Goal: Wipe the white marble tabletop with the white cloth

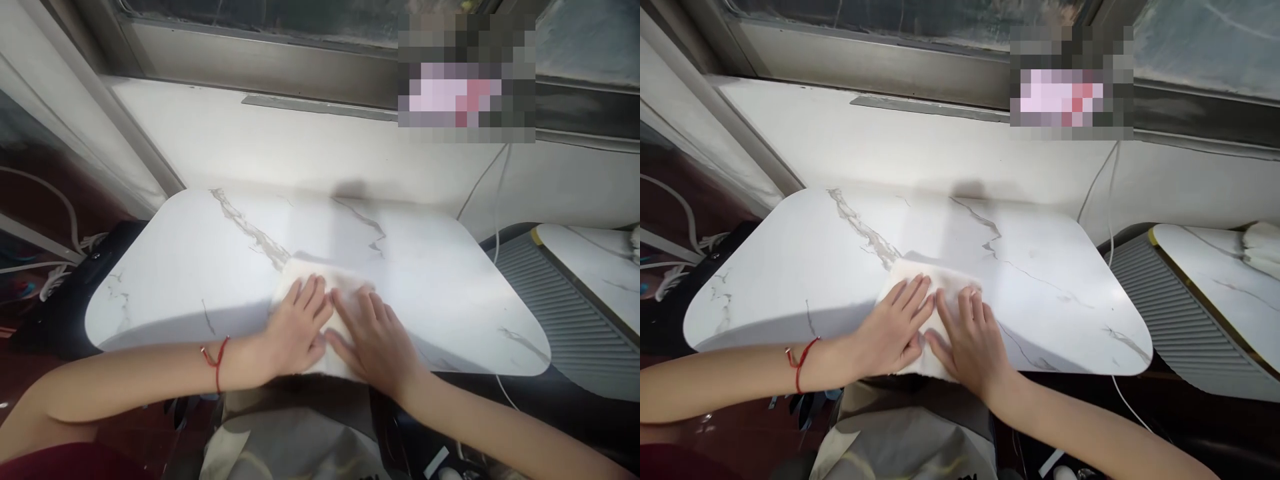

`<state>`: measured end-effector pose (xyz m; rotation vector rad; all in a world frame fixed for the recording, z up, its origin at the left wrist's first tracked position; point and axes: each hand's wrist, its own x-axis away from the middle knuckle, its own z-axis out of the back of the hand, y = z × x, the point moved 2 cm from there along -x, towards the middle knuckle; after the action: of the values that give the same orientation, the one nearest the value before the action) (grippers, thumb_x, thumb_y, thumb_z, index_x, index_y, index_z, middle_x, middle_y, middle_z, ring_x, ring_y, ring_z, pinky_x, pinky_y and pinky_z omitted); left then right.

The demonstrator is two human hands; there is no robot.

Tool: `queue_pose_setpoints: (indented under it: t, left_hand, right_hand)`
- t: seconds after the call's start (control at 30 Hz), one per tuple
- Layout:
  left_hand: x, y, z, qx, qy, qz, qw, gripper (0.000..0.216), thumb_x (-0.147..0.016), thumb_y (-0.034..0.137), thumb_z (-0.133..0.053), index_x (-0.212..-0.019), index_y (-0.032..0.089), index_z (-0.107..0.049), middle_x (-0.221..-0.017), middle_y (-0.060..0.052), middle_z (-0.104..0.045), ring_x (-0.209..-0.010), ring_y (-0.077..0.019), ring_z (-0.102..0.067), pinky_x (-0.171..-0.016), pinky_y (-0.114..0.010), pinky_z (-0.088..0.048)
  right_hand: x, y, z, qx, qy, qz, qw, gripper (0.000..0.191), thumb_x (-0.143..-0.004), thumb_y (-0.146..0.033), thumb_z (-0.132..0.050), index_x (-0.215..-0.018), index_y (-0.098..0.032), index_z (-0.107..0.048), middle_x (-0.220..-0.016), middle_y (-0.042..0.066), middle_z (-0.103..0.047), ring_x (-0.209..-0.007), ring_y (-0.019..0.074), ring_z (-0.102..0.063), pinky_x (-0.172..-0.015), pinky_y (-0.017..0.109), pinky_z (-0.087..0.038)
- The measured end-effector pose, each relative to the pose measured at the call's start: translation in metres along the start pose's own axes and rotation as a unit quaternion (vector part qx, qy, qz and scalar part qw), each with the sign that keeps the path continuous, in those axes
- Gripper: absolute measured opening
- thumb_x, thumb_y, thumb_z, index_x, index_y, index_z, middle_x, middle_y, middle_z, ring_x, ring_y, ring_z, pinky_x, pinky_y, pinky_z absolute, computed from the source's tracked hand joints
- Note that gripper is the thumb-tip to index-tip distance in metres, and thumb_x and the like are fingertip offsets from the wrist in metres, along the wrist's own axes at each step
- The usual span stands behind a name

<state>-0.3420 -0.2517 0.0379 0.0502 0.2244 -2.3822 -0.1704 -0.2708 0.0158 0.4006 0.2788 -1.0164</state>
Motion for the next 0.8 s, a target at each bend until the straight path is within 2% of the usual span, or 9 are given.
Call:
queue_pose_setpoints:
  t: [0.13,0.33,0.53,0.67,0.8]
  left_hand:
    - [-0.030,-0.038,-0.017,0.020,0.012,0.028,0.999,0.062,-0.094,0.034,-0.045,-0.147,0.002,-0.048,-0.157,-0.028,-0.041,-0.147,-0.0418,-0.038,-0.117,-0.053,-0.033]
    - [-0.088,-0.107,-0.037,0.043,0.042,0.063,0.996,0.059,-0.096,0.028,-0.042,-0.149,0.003,-0.045,-0.159,-0.024,-0.041,-0.150,-0.0345,-0.037,-0.121,-0.048,-0.029]
    - [-0.136,-0.167,-0.048,0.089,0.051,0.143,0.984,0.054,-0.097,0.024,-0.037,-0.147,0.004,-0.045,-0.159,-0.019,-0.043,-0.148,-0.0281,-0.039,-0.121,-0.042,-0.027]
    - [-0.151,-0.185,-0.053,0.120,0.065,0.176,0.975,0.051,-0.098,0.024,-0.034,-0.144,0.007,-0.045,-0.157,-0.017,-0.045,-0.147,-0.0241,-0.038,-0.121,-0.040,-0.025]
    - [-0.148,-0.178,-0.048,0.092,0.069,0.183,0.976,0.050,-0.097,0.025,-0.037,-0.142,0.005,-0.047,-0.154,-0.020,-0.048,-0.143,-0.0286,-0.041,-0.118,-0.042,-0.028]
  right_hand:
    - [-0.043,0.025,-0.024,0.014,-0.025,0.015,0.999,0.063,-0.103,-0.053,-0.031,-0.147,-0.013,-0.053,-0.129,0.028,-0.057,-0.115,0.0410,-0.054,-0.082,0.046,-0.051]
    - [-0.118,0.067,-0.072,-0.003,-0.063,-0.023,0.998,0.067,-0.103,-0.057,-0.028,-0.151,-0.015,-0.049,-0.135,0.026,-0.052,-0.118,0.0407,-0.050,-0.088,0.049,-0.047]
    - [-0.188,0.089,-0.110,-0.035,-0.070,-0.047,0.996,0.063,-0.104,-0.052,-0.029,-0.154,-0.018,-0.044,-0.137,0.025,-0.049,-0.119,0.0404,-0.047,-0.093,0.052,-0.043]
    - [-0.213,0.094,-0.121,-0.044,-0.063,-0.059,0.995,0.058,-0.104,-0.047,-0.030,-0.153,-0.019,-0.045,-0.138,0.025,-0.048,-0.118,0.0390,-0.046,-0.094,0.051,-0.042]
    - [-0.213,0.092,-0.115,-0.038,-0.078,-0.075,0.993,0.057,-0.104,-0.044,-0.033,-0.154,-0.020,-0.045,-0.141,0.025,-0.046,-0.118,0.0392,-0.047,-0.095,0.052,-0.041]
